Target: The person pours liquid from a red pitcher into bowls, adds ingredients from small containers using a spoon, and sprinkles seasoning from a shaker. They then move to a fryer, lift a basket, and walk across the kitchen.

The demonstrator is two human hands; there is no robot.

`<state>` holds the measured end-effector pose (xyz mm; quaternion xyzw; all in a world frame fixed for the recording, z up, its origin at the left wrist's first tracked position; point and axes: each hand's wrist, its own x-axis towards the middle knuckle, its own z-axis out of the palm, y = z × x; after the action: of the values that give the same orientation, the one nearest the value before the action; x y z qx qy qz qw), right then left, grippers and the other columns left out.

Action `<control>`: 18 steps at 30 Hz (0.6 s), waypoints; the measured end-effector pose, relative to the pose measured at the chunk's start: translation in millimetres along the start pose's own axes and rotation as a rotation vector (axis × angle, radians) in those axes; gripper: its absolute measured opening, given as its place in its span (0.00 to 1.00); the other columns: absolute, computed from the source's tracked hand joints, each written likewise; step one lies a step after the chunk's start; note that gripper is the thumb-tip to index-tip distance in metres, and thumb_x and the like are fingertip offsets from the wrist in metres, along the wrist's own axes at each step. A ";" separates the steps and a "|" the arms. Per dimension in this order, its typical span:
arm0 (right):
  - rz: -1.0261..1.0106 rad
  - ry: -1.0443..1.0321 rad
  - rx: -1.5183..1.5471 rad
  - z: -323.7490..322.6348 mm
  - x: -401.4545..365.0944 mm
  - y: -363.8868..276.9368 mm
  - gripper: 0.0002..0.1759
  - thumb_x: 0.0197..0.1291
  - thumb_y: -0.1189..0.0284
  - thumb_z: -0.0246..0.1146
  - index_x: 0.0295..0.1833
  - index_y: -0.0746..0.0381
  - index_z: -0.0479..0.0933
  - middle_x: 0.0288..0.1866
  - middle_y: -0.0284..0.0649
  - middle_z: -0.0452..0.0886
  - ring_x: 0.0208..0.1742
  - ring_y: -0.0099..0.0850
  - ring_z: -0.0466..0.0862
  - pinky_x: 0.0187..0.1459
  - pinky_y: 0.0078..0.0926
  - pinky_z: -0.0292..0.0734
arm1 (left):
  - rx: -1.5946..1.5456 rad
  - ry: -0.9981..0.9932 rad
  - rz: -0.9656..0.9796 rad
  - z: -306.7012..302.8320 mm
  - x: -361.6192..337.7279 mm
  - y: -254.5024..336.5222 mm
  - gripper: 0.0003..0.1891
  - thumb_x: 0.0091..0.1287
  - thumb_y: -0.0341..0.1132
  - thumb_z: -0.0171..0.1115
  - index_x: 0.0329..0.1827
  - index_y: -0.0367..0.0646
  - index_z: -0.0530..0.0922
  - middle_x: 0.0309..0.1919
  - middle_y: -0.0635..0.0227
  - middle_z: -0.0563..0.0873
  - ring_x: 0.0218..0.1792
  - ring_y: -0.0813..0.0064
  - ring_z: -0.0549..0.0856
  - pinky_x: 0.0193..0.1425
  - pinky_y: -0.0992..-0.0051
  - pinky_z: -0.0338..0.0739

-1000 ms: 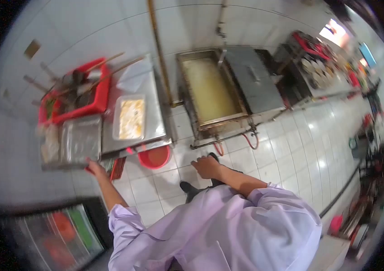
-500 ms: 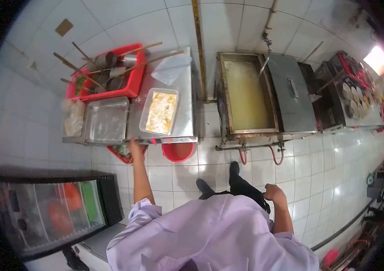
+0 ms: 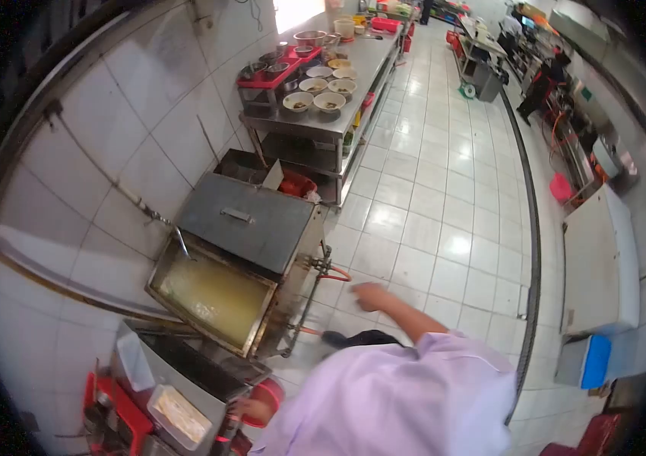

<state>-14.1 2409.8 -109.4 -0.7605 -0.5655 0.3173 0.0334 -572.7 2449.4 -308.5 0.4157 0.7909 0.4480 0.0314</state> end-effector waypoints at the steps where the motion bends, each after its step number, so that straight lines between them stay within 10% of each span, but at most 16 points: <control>1: 0.110 0.078 0.045 4.0 -16.0 32.3 0.24 0.62 0.68 0.65 0.65 0.59 0.77 0.58 0.51 0.84 0.60 0.48 0.83 0.61 0.47 0.77 | 0.011 -0.101 -0.019 10.2 -14.7 10.8 0.36 0.82 0.43 0.47 0.77 0.18 0.49 0.77 0.28 0.51 0.80 0.46 0.54 0.83 0.58 0.52; 6: 0.686 0.625 0.384 144.0 -145.3 217.1 0.22 0.57 0.70 0.62 0.58 0.63 0.80 0.52 0.56 0.85 0.56 0.55 0.84 0.61 0.45 0.78 | -0.006 -0.600 0.120 61.8 -28.3 100.3 0.35 0.80 0.43 0.50 0.76 0.21 0.52 0.75 0.31 0.56 0.78 0.46 0.59 0.80 0.58 0.57; 11: 1.502 0.258 0.749 325.4 -306.8 292.6 0.16 0.52 0.65 0.67 0.43 0.63 0.85 0.46 0.50 0.88 0.50 0.49 0.88 0.51 0.46 0.84 | 0.053 -1.168 0.238 117.7 -30.4 191.8 0.34 0.79 0.43 0.52 0.76 0.23 0.56 0.74 0.34 0.61 0.75 0.47 0.63 0.78 0.58 0.61; 18: 1.028 -0.080 0.751 364.0 -298.1 308.3 0.16 0.58 0.61 0.64 0.45 0.59 0.86 0.47 0.47 0.89 0.48 0.46 0.88 0.53 0.47 0.82 | 0.563 -1.720 0.173 175.1 -82.1 300.3 0.33 0.78 0.44 0.55 0.75 0.27 0.60 0.71 0.38 0.67 0.72 0.48 0.70 0.74 0.58 0.67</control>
<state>7.7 1924.5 -393.0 -0.8588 0.0204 0.4976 0.1202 -256.1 2588.5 -218.8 0.6569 0.5410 -0.2257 0.4743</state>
